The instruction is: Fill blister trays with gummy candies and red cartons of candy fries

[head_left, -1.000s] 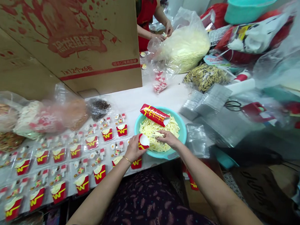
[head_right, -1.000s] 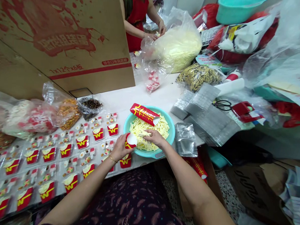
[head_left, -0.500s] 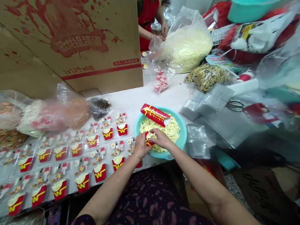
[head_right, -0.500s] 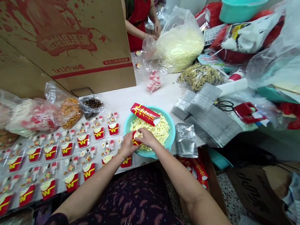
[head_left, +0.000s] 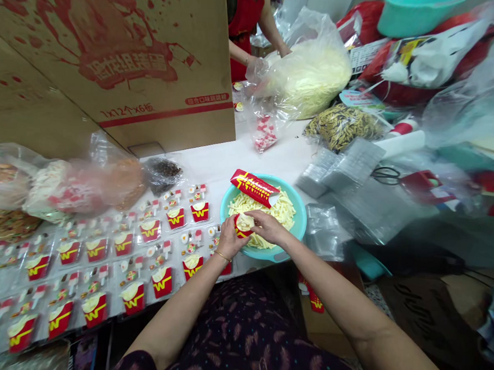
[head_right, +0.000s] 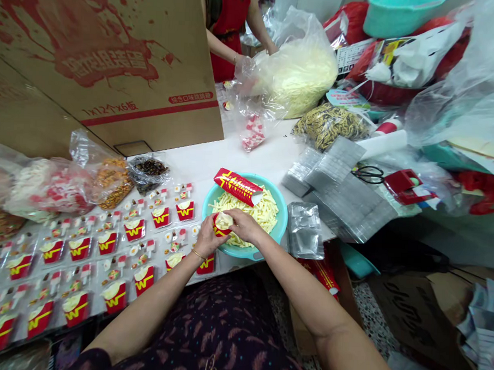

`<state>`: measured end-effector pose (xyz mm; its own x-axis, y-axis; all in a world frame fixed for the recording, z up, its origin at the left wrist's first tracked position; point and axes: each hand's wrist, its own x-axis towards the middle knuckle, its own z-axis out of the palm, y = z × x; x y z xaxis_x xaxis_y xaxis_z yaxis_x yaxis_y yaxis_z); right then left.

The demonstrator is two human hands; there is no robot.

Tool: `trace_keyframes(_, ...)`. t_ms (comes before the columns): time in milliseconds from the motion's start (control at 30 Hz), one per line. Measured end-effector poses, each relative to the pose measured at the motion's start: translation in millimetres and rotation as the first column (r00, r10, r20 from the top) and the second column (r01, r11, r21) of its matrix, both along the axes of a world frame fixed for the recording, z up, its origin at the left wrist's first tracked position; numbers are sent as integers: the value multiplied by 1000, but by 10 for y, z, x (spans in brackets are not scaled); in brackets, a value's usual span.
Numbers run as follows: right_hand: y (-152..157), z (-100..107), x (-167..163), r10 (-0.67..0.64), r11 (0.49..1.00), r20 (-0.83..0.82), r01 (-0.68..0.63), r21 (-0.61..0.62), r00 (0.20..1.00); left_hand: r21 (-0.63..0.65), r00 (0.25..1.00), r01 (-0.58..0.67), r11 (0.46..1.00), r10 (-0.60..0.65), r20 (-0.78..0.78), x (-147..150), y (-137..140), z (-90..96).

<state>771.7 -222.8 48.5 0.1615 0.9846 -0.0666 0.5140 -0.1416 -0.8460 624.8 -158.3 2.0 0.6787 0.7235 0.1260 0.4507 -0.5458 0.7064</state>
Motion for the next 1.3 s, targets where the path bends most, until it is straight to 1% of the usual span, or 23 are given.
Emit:
trace_keyframes(100,0,-99,-1,-152,986,-137,141,-86,979,-12,1000,4,1000,-4,-9,2,-9,3)
trace_keyframes(167,27,-149,-50,-200,978,-171,185,-99,965,-7,1000,14,1000,-14,2,22,-31,11)
trace_keyframes(233,50,-157,-95,-151,988,-143,147,-41,978,5,1000,23,1000,-23,20,41,-42,16)
trace_keyframes(300,52,-126,-108,-78,996,-106,82,33,991,14,1000,14,1000,-14,18,47,-28,19)
trace_keyframes(333,45,-104,-105,-65,996,-103,70,49,993,18,1000,10,1000,-10,8,45,-14,21)
trace_keyframes(467,28,-39,-112,-97,995,-103,98,2,990,47,999,35,998,-35,-14,40,12,46)
trace_keyframes(500,37,-34,-129,-68,998,-92,66,-20,993,53,999,43,998,-43,-12,44,2,55)
trace_keyframes(567,64,-35,-157,38,996,-98,-46,-77,994,54,999,47,997,-47,-5,54,-31,70)
trace_keyframes(633,82,-49,-138,138,979,-181,-161,-122,974,39,998,55,998,-55,-5,49,-52,77)
trace_keyframes(667,78,-63,-104,158,974,-237,-190,-121,959,28,998,61,998,-61,-8,36,-49,77)
trace_keyframes(700,64,-83,-58,139,979,-277,-174,-107,951,16,998,63,998,-63,-10,17,-35,75)
trace_keyframes(733,38,-110,-7,78,989,-283,-111,-101,956,5,998,56,998,-56,-10,-9,-11,72)
trace_keyframes(767,2,-148,38,-15,993,-243,-14,-118,970,-5,999,39,999,-39,-9,-40,19,68)
trace_keyframes(800,-39,-196,68,-117,982,-154,92,-165,981,-16,1000,13,1000,-13,-5,-73,51,63)
trace_keyframes(833,-83,-253,74,-194,955,-29,182,-234,981,-25,1000,-15,1000,15,-1,-106,81,58)
trace_keyframes(867,-125,-319,55,-219,920,104,240,-309,970,-34,999,-36,999,36,3,-137,106,53)
trace_keyframes(900,-160,-388,15,-198,888,213,267,-376,957,-41,999,-48,998,48,7,-164,124,49)
trace_keyframes(933,-186,-458,-37,-161,865,280,272,-422,946,-46,999,-51,998,52,11,-187,135,46)
trace_keyframes(1000,-208,-576,-117,-128,855,310,263,-448,942,-53,999,-45,998,46,17,-223,144,45)
trace_keyframes(1100,-210,-643,-21,-133,864,252,237,-445,959,-47,999,-40,998,41,11,-272,154,58)
trace_keyframes(1167,-223,-593,164,-122,867,199,202,-456,972,-30,1000,-29,999,29,-5,-298,163,70)
trace_keyframes(1233,-230,-476,322,-171,883,50,176,-434,984,-14,1000,-4,1000,4,-25,-303,159,75)
trace_keyframes(1300,-199,-323,365,-230,916,-183,149,-371,956,-4,999,25,1000,-25,-45,-270,136,69)
